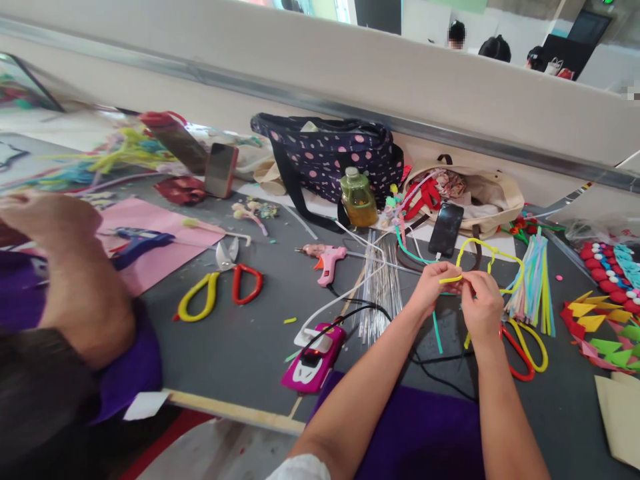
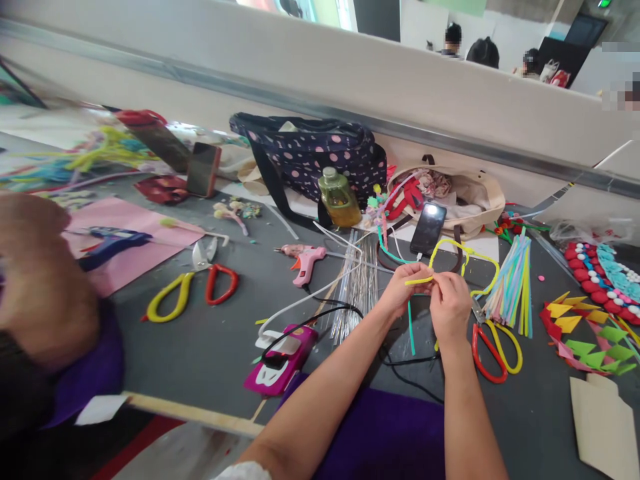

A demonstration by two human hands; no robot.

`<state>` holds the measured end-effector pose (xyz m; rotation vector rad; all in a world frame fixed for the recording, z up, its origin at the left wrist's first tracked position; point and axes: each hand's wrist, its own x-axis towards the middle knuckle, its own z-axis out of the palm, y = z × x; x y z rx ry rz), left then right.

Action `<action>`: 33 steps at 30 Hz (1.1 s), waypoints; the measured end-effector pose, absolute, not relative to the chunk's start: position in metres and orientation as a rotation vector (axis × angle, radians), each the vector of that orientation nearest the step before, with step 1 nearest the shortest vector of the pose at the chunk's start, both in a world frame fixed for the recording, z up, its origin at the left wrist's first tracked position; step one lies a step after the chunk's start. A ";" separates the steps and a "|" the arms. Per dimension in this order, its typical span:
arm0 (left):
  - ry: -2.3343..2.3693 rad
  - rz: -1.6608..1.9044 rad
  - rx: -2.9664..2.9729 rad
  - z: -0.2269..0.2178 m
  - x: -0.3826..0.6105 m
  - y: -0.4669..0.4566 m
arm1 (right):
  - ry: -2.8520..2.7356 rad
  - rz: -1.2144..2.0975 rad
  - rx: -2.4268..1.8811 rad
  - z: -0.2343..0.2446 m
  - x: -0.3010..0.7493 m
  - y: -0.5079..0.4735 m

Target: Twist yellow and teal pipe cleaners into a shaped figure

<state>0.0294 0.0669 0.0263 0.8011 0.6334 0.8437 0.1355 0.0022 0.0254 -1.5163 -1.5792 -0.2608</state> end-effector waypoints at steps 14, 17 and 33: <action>0.632 0.667 0.959 0.027 0.017 0.073 | -1.406 0.056 -1.600 0.023 0.142 0.002; 0.653 0.669 1.012 0.025 0.016 0.074 | -1.393 0.125 -1.604 0.022 0.144 0.002; 0.580 0.759 1.170 0.029 0.015 0.073 | -1.167 0.514 -1.521 0.031 0.150 0.001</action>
